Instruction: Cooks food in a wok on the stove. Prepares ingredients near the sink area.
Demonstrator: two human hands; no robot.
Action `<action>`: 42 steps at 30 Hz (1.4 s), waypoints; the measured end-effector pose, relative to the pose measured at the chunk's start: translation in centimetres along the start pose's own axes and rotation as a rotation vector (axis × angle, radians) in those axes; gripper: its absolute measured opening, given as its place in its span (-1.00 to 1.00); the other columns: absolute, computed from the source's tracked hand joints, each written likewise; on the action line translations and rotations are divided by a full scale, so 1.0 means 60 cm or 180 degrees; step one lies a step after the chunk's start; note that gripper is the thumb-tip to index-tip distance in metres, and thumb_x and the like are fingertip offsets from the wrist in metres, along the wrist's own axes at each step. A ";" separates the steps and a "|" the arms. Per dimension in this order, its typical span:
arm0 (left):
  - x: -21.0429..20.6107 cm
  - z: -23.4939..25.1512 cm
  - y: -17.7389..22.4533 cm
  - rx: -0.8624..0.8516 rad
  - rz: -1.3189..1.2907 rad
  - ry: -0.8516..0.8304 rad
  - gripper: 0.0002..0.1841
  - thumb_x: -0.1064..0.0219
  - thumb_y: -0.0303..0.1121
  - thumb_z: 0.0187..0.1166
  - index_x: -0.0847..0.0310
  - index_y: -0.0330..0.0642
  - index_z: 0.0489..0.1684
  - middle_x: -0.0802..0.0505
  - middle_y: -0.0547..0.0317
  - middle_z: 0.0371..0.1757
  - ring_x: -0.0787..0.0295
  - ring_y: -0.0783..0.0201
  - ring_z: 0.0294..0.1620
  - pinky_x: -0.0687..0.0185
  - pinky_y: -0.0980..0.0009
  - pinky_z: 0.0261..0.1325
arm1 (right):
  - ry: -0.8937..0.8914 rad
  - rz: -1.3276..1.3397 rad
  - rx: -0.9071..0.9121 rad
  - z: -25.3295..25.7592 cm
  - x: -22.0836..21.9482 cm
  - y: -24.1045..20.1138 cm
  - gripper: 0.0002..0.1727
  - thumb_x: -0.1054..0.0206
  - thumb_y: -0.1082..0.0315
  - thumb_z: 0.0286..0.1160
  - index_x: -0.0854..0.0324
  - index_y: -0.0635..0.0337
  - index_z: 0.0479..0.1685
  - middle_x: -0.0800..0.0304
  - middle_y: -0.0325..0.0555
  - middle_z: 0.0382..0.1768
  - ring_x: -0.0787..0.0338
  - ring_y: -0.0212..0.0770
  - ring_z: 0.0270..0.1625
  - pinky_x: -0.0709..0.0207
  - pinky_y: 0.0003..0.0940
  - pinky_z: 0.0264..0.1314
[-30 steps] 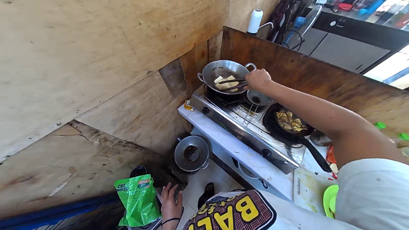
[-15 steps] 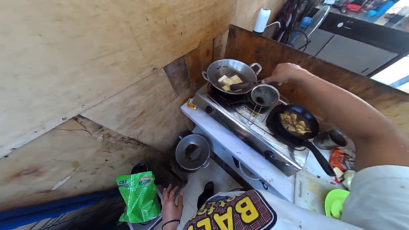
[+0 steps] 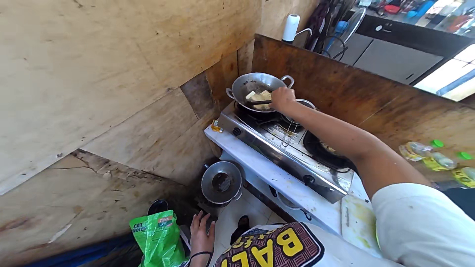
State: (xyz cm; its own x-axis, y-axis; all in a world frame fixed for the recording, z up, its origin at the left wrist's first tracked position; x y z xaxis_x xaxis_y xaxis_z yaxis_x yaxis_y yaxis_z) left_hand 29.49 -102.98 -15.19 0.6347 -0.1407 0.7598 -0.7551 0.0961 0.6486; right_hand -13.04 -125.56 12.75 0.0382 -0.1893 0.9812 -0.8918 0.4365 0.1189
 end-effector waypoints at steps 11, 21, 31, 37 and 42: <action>-0.006 -0.027 -0.030 0.0070 -0.0062 0.0166 -0.68 -0.40 -0.42 0.47 -0.78 -0.43 0.11 -0.58 -0.51 0.53 -0.29 -0.61 0.64 -0.22 -0.41 0.59 | -0.0211 -0.0061 -0.0215 -0.011 0.035 -0.016 -0.23 -0.42 -0.08 0.56 -0.48 0.62 0.28 -0.62 0.53 0.29 -0.67 0.42 0.38 -0.57 0.33 0.22; -0.004 -0.014 -0.024 0.0070 -0.0057 0.0157 -0.67 -0.42 -0.41 0.48 -0.77 -0.42 0.13 -0.56 -0.46 0.57 -0.26 -0.55 0.68 -0.21 -0.34 0.64 | -0.0248 -0.0232 -0.0311 0.012 0.024 -0.010 -0.20 -0.42 -0.08 0.55 -0.43 0.63 0.33 -0.60 0.52 0.31 -0.67 0.41 0.39 -0.57 0.33 0.21; -0.011 -0.028 -0.047 0.0142 -0.0030 0.0139 -0.68 -0.41 -0.40 0.48 -0.78 -0.41 0.12 -0.57 -0.48 0.55 -0.28 -0.58 0.66 -0.22 -0.38 0.61 | -0.0127 -0.0354 -0.0200 -0.010 0.040 0.011 -0.17 -0.53 0.01 0.46 -0.38 0.64 0.39 -0.60 0.57 0.29 -0.67 0.47 0.36 -0.57 0.37 0.20; -0.004 -0.023 -0.035 0.0150 -0.0029 0.0163 -0.67 -0.42 -0.40 0.48 -0.78 -0.40 0.14 -0.57 -0.46 0.56 -0.26 -0.58 0.67 -0.24 -0.41 0.58 | 0.0196 -0.0298 -0.0255 0.006 -0.018 0.007 -0.23 -0.51 0.11 0.51 -0.32 0.63 0.42 -0.59 0.54 0.30 -0.66 0.45 0.38 -0.60 0.30 0.15; -0.002 -0.029 -0.036 0.0204 0.0003 0.0115 -0.68 -0.42 -0.43 0.47 -0.78 -0.41 0.13 -0.57 -0.48 0.55 -0.28 -0.58 0.66 -0.21 -0.40 0.61 | 0.0118 -0.0223 -0.0267 -0.011 -0.013 -0.002 -0.15 -0.47 0.01 0.54 -0.27 0.64 0.47 -0.56 0.53 0.35 -0.63 0.44 0.43 -0.60 0.26 0.19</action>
Point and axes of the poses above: each hand's wrist, its own z-axis towards the middle knuckle, its own x-axis out of the back of the hand, y = z × x, the point moved 2 cm from there along z, towards the middle knuckle
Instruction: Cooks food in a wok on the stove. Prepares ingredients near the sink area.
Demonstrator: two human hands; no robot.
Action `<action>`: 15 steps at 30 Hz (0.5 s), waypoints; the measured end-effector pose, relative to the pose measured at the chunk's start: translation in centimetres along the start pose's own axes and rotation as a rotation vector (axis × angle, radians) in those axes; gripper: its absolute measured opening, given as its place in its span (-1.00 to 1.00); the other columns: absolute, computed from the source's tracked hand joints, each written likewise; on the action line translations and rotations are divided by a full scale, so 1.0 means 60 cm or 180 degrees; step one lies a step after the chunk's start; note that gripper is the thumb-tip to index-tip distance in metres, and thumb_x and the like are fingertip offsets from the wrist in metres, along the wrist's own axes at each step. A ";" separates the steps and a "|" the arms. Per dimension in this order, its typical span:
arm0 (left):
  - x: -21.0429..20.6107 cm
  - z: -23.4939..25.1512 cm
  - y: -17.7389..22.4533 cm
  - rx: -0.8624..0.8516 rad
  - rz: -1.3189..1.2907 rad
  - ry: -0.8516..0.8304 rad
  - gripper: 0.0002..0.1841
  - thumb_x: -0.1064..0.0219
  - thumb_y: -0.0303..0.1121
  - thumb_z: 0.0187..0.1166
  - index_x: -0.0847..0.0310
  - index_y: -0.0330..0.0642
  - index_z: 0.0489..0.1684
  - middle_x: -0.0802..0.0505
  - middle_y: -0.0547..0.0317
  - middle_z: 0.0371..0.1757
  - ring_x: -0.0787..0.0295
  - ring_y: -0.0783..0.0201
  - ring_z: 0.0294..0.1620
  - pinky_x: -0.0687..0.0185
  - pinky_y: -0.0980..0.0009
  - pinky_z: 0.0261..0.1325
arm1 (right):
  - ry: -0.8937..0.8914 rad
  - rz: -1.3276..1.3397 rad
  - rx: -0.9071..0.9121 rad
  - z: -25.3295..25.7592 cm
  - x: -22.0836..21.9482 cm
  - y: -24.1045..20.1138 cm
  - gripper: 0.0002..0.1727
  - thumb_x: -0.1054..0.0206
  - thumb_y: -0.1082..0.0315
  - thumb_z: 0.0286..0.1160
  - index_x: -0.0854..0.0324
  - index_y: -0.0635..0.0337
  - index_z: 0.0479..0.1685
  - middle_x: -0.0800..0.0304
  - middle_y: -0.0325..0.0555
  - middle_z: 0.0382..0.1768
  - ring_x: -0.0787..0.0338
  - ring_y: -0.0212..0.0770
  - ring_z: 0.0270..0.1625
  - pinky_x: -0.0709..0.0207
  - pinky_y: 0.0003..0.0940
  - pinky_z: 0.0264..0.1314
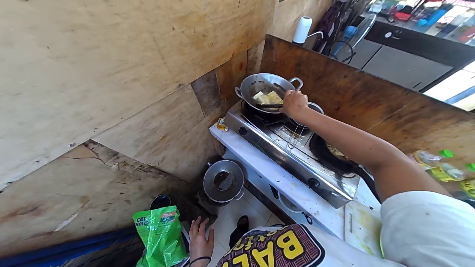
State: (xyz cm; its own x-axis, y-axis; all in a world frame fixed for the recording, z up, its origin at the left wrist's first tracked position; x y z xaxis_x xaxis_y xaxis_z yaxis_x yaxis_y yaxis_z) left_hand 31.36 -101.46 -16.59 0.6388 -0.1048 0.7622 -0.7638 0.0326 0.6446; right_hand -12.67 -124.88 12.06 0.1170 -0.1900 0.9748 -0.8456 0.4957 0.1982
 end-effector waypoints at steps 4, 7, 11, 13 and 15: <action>-0.001 0.007 0.010 -0.0021 0.0025 -0.0061 -0.67 -0.42 -0.42 0.47 -0.78 -0.39 0.15 -0.55 -0.45 0.57 -0.25 -0.55 0.69 -0.22 -0.39 0.61 | 0.0116 0.0102 -0.0239 0.042 -0.034 -0.011 -0.36 -0.37 0.41 0.56 -0.25 0.59 0.54 -0.53 0.53 0.38 -0.64 0.41 0.42 -0.61 0.18 0.20; 0.002 0.013 0.019 -0.0064 0.0038 -0.0006 -0.68 -0.44 -0.42 0.47 -0.78 -0.39 0.13 -0.56 -0.45 0.57 -0.26 -0.55 0.68 -0.25 -0.35 0.62 | 0.0094 0.0060 -0.0241 0.054 -0.035 -0.017 -0.42 -0.23 0.56 0.62 -0.19 0.60 0.58 -0.50 0.52 0.40 -0.61 0.39 0.46 -0.59 0.14 0.27; 0.000 0.008 0.014 -0.0064 -0.0002 0.0007 -0.67 -0.43 -0.41 0.48 -0.78 -0.41 0.14 -0.56 -0.49 0.56 -0.27 -0.58 0.66 -0.23 -0.39 0.61 | 0.0058 0.0253 -0.0077 0.031 -0.009 -0.017 -0.33 -0.47 0.36 0.49 -0.30 0.63 0.46 -0.55 0.53 0.36 -0.62 0.44 0.44 -0.58 0.27 0.24; -0.002 0.001 0.008 -0.0046 0.0026 -0.0013 -0.67 -0.42 -0.40 0.49 -0.78 -0.41 0.14 -0.57 -0.49 0.55 -0.28 -0.59 0.65 -0.24 -0.39 0.60 | 0.0011 0.0200 -0.0061 0.025 -0.008 -0.016 -0.31 -0.49 0.30 0.48 -0.31 0.63 0.45 -0.56 0.53 0.35 -0.63 0.43 0.43 -0.58 0.27 0.22; -0.005 -0.004 0.007 0.0000 0.0022 -0.0009 -0.68 -0.43 -0.42 0.48 -0.78 -0.42 0.12 -0.58 -0.49 0.54 -0.29 -0.58 0.65 -0.23 -0.37 0.62 | 0.0021 0.0146 -0.0071 0.025 -0.007 -0.013 -0.30 -0.50 0.24 0.49 -0.33 0.60 0.43 -0.58 0.51 0.33 -0.65 0.42 0.41 -0.59 0.26 0.20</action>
Point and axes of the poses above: each hand's wrist, its own z-axis towards the middle knuckle, its own x-axis out of the back of the hand, y = z × x, the point moved 2 cm from there along z, towards the middle knuckle
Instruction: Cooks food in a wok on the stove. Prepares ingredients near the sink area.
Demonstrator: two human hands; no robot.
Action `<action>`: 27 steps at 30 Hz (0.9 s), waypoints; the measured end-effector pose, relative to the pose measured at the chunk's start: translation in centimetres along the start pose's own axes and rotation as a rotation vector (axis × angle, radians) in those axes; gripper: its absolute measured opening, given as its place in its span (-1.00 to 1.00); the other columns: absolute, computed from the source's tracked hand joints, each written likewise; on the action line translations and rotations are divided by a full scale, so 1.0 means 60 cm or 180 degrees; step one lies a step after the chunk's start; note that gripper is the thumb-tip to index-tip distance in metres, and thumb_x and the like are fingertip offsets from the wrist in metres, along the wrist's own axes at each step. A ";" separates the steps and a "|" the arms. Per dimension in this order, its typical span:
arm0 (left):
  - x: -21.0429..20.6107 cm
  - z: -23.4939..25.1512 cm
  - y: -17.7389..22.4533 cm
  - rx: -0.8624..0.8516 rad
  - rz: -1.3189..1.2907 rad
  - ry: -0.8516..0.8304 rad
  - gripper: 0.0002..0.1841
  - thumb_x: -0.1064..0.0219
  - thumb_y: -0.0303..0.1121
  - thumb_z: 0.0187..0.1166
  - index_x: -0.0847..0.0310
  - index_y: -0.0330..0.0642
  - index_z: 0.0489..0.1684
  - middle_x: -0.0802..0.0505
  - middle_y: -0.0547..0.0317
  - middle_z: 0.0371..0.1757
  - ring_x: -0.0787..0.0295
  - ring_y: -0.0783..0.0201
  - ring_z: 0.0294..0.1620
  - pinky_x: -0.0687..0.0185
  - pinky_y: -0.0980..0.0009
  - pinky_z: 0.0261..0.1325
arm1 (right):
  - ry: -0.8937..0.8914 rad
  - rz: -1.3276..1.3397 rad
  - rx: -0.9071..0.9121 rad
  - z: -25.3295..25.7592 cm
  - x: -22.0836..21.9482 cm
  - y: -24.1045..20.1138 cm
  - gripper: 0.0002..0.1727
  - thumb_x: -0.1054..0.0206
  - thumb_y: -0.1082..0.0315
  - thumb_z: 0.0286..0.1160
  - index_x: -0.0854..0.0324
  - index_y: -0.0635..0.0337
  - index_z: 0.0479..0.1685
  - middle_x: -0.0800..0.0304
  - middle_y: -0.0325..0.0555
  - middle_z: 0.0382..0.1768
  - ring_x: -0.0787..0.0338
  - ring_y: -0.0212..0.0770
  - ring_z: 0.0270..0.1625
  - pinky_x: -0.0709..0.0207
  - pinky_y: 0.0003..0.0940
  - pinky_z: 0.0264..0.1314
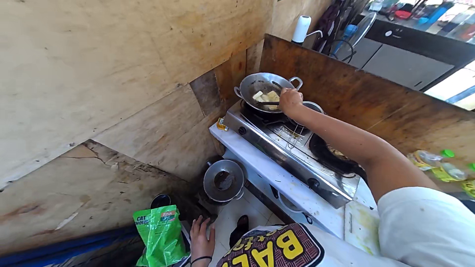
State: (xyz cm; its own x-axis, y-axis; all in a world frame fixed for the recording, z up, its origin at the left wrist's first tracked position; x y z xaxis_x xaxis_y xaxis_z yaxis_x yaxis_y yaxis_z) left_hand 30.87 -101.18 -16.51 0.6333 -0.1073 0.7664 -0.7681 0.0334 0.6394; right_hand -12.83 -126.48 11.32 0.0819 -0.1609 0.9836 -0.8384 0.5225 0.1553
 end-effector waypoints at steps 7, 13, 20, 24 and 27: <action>0.000 -0.003 -0.001 0.0114 0.0009 -0.0065 -0.67 -0.44 -0.43 0.48 -0.77 -0.39 0.16 -0.56 -0.45 0.57 -0.27 -0.53 0.68 -0.20 -0.34 0.65 | -0.0137 0.0165 0.0035 -0.014 0.088 0.034 -0.13 -0.47 -0.11 0.51 -0.36 0.53 0.48 -0.63 0.52 0.30 -0.67 0.44 0.39 -0.56 0.36 0.25; 0.012 0.009 0.018 0.0127 0.0035 -0.0198 -0.66 -0.45 -0.43 0.51 -0.76 -0.39 0.19 -0.53 -0.44 0.61 -0.24 -0.49 0.71 -0.22 -0.31 0.66 | -0.0051 0.0198 0.0061 0.009 0.084 0.023 -0.13 -0.53 -0.09 0.44 -0.37 0.51 0.44 -0.64 0.49 0.29 -0.70 0.41 0.38 -0.58 0.33 0.24; 0.011 0.017 0.020 0.0083 0.0086 -0.0221 -0.67 -0.44 -0.41 0.52 -0.76 -0.36 0.20 -0.54 -0.41 0.61 -0.25 -0.48 0.72 -0.23 -0.31 0.65 | -0.0114 0.0312 0.0071 0.033 0.038 -0.006 -0.15 -0.54 0.01 0.44 -0.33 0.54 0.48 -0.61 0.50 0.32 -0.67 0.41 0.39 -0.58 0.31 0.24; 0.012 0.010 0.013 0.0057 0.0060 -0.0161 -0.67 -0.44 -0.41 0.51 -0.77 -0.39 0.18 -0.55 -0.44 0.58 -0.28 -0.51 0.69 -0.24 -0.32 0.64 | -0.0066 0.0395 0.0124 0.036 0.050 0.022 -0.10 -0.52 -0.10 0.44 -0.34 0.53 0.48 -0.62 0.54 0.30 -0.67 0.45 0.39 -0.56 0.37 0.24; 0.015 0.005 0.011 0.0130 0.0031 -0.0265 -0.66 -0.43 -0.40 0.53 -0.75 -0.40 0.21 -0.53 -0.45 0.60 -0.25 -0.51 0.70 -0.22 -0.33 0.65 | 0.0001 0.0627 0.0187 0.020 0.074 0.068 -0.08 -0.42 -0.26 0.49 -0.40 0.45 0.49 -0.65 0.52 0.27 -0.68 0.48 0.36 -0.54 0.45 0.22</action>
Point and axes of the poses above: each hand's wrist, its own z-axis towards the middle knuckle, its own x-axis out of the back of the hand, y = z × x, the point moved 2 cm from there along z, towards the middle knuckle
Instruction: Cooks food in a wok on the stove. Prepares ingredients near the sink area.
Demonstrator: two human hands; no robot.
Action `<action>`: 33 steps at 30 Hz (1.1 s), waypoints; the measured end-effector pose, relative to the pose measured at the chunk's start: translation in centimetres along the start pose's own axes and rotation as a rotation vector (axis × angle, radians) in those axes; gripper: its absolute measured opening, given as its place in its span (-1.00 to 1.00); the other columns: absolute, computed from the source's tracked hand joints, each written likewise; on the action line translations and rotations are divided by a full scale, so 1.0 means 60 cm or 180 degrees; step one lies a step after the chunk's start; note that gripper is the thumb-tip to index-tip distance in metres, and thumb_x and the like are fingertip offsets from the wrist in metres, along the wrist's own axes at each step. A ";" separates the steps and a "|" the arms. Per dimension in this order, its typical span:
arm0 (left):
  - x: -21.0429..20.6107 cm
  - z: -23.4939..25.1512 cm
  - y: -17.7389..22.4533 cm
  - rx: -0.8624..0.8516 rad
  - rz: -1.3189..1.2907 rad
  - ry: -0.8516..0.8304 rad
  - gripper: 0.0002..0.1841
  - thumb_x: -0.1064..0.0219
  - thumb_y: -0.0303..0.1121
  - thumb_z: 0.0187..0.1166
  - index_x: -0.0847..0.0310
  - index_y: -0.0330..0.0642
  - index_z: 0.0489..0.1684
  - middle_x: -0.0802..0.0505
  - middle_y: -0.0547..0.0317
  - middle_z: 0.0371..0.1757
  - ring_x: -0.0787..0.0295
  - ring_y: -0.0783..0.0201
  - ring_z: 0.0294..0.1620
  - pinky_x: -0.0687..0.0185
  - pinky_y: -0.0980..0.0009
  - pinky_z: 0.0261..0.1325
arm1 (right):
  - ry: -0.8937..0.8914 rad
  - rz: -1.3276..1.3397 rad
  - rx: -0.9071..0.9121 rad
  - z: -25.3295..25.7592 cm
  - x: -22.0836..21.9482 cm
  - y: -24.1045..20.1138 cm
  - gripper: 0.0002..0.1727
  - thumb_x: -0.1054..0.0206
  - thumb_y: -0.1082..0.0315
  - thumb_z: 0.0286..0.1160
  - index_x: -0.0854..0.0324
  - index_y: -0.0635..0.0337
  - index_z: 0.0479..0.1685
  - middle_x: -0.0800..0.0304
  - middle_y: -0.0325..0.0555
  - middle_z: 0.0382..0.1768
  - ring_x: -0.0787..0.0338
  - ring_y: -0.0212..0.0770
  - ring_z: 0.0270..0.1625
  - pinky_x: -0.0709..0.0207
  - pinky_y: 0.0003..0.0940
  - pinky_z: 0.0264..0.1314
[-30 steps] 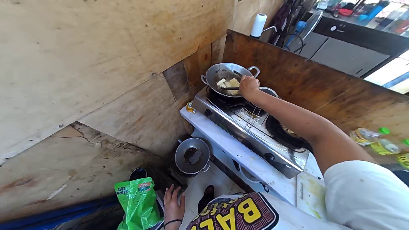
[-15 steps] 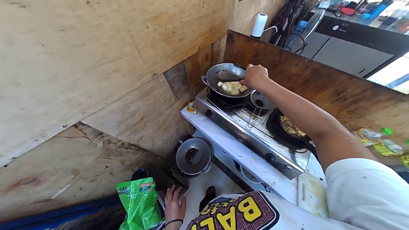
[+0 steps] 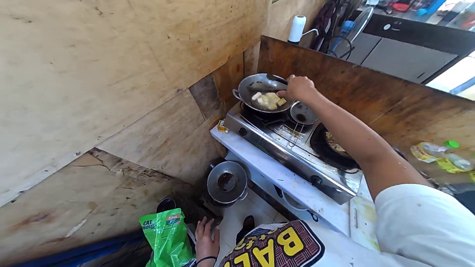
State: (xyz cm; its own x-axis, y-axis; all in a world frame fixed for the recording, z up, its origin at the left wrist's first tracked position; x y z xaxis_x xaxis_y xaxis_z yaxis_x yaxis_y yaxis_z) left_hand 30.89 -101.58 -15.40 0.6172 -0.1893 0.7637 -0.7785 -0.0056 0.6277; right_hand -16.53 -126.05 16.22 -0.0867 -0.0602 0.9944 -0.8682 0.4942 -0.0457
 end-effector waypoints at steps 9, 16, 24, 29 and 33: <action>-0.004 0.029 0.000 -0.0109 0.0117 -0.0226 -0.65 -0.43 -0.36 0.55 -0.75 -0.32 0.24 -0.52 -0.35 0.64 -0.24 -0.42 0.74 -0.28 -0.30 0.63 | -0.0266 -0.0471 -0.0370 -0.042 0.036 0.084 -0.33 -0.34 -0.15 0.62 -0.68 0.49 -0.03 -0.70 0.53 0.15 -0.69 0.49 0.32 -0.51 0.48 0.13; 0.006 0.044 0.005 -0.0318 0.0121 -0.0166 -0.66 -0.44 -0.41 0.54 -0.75 -0.38 0.22 -0.53 -0.41 0.61 -0.28 -0.46 0.70 -0.29 -0.29 0.62 | -0.0402 -0.0467 -0.0367 -0.057 0.013 0.067 -0.39 -0.36 -0.07 0.62 -0.67 0.50 -0.06 -0.71 0.50 0.16 -0.70 0.45 0.32 -0.51 0.46 0.14; -0.004 0.030 -0.006 -0.0301 0.0118 -0.0441 -0.65 -0.43 -0.40 0.55 -0.74 -0.37 0.24 -0.52 -0.43 0.61 -0.25 -0.47 0.71 -0.25 -0.28 0.65 | -0.0088 -0.0206 -0.0460 -0.075 0.008 0.089 -0.36 -0.30 -0.13 0.66 -0.63 0.37 0.23 -0.72 0.46 0.18 -0.70 0.46 0.32 -0.54 0.44 0.12; -0.025 0.067 0.016 -0.0520 0.0175 -0.0857 -0.63 -0.42 -0.38 0.55 -0.72 -0.37 0.28 -0.50 -0.39 0.64 -0.24 -0.41 0.74 -0.24 -0.24 0.68 | -0.0018 -0.0048 -0.0415 -0.120 -0.018 0.112 -0.31 -0.21 -0.18 0.71 -0.40 0.28 0.47 -0.74 0.46 0.06 -0.76 0.50 0.19 -0.59 0.43 0.02; -0.047 0.116 0.060 -0.0939 0.0365 -0.1291 -0.62 -0.40 -0.39 0.58 -0.70 -0.37 0.31 -0.48 -0.39 0.66 -0.23 -0.39 0.75 -0.22 -0.23 0.71 | -0.0199 0.0633 -0.0315 -0.167 -0.044 0.189 -0.27 -0.20 -0.23 0.70 -0.46 0.33 0.39 -0.73 0.39 0.08 -0.74 0.42 0.23 -0.53 0.42 0.18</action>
State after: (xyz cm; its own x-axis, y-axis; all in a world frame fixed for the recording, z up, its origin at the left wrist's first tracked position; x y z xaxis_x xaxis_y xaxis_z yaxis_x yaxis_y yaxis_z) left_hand 25.55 -107.88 -16.35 0.3901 -0.5385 0.7469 -0.7369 0.3038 0.6039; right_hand -21.26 -111.60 14.01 -0.2840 -0.0053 0.9588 -0.7790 0.5843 -0.2275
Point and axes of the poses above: each hand's wrist, its own z-axis towards the middle knuckle, its own x-axis out of the back of the hand, y = z × x, the point moved 2 cm from there along z, towards the middle knuckle
